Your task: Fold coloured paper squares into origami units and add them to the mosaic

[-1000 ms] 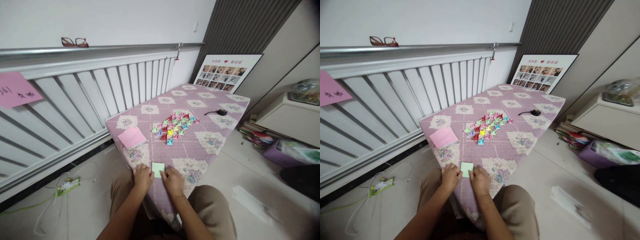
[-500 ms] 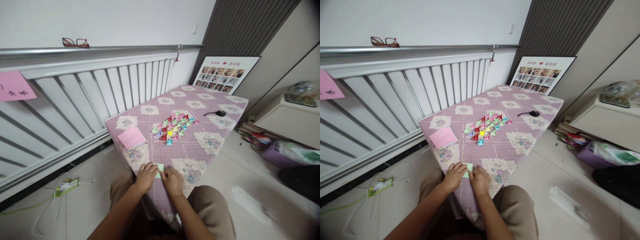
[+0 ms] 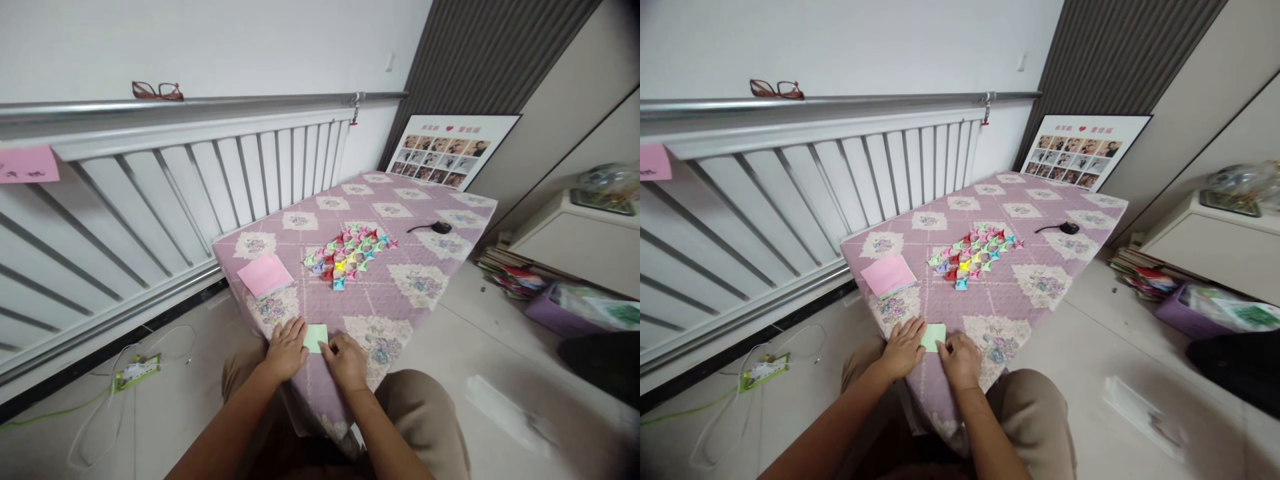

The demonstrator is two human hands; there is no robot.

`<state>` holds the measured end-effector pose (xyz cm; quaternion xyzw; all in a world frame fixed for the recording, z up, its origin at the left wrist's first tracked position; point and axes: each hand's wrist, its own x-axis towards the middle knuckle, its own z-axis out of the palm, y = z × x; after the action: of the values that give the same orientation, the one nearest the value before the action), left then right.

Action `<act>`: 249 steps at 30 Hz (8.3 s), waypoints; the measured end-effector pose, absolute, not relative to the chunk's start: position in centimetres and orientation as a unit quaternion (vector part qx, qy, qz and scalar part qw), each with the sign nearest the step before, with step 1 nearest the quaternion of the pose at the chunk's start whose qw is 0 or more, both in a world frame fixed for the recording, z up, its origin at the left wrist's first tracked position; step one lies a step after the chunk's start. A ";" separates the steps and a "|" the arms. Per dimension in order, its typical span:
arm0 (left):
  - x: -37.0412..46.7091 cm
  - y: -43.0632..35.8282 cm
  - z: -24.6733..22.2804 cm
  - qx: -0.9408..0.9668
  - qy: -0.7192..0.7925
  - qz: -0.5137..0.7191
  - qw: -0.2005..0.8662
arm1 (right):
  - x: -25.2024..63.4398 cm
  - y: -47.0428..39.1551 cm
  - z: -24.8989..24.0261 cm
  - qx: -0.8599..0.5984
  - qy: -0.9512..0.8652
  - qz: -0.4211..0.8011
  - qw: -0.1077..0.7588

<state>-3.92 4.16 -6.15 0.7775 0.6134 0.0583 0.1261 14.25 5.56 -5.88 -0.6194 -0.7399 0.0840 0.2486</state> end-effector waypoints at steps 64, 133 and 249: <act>-2.5 0.8 -4.5 0.655 0.736 0.106 0.134 | 14.9 2.2 -6.4 -0.580 -0.783 0.051 0.219; -2.8 2.7 -2.2 0.808 0.531 0.153 0.204 | 15.3 2.0 -2.7 -0.522 -0.823 0.051 0.216; 2.5 -0.3 -5.9 0.790 0.583 0.052 0.182 | 18.6 4.9 -3.9 -0.682 -0.684 0.236 0.108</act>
<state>2.49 -0.27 -5.89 0.7902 0.5828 0.0517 0.1825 18.64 4.89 -3.94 -0.6820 -0.6836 0.2364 0.1079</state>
